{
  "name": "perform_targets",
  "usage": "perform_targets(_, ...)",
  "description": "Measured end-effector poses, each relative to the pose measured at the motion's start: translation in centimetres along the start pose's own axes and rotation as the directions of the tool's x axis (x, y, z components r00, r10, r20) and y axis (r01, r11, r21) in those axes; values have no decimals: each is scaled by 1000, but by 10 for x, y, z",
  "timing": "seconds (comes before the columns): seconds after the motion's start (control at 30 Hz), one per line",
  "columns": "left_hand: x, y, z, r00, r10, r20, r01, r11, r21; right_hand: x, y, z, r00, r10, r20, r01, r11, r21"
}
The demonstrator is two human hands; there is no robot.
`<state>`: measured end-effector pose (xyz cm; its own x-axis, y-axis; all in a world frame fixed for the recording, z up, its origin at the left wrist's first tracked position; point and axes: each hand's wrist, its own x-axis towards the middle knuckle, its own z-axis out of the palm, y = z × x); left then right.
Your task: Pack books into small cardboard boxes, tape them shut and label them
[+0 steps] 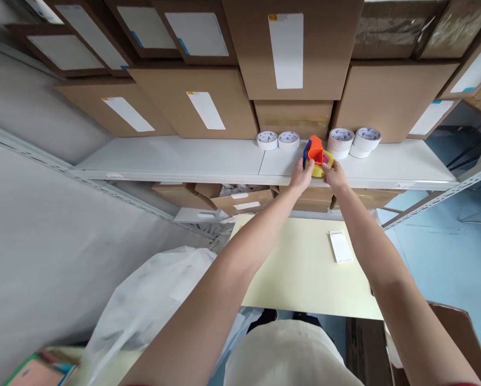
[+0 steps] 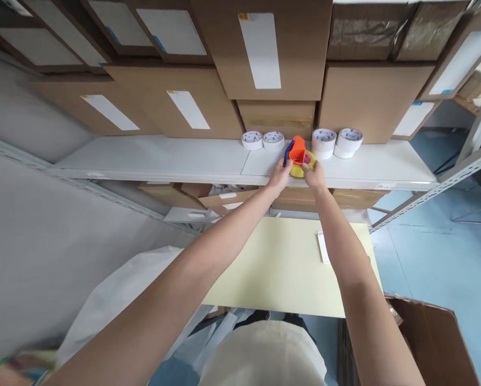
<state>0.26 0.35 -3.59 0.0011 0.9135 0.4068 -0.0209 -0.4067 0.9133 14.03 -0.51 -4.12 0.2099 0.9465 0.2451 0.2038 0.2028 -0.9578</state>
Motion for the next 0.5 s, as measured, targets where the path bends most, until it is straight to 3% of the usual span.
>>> perform_targets(0.1,-17,6,-3,998,-35,-44,34,999,-15,-16,-4,3,1000,17,7,-17,1000,3)
perform_targets(0.2,-61,22,-14,996,-41,-74,42,999,10,-63,-12,-8,997,-79,12,79,997,-15)
perform_targets(0.3,-132,38,-26,995,-95,-36,97,994,56,-136,-11,-25,996,-85,38,87,995,-53)
perform_targets(0.37,-187,36,-31,984,-176,9,175,982,77,-192,4,-36,999,-13,41,16,998,-63)
perform_targets(0.5,-286,2,-33,912,-408,40,407,913,41,-293,68,-45,968,240,71,-236,970,-64)
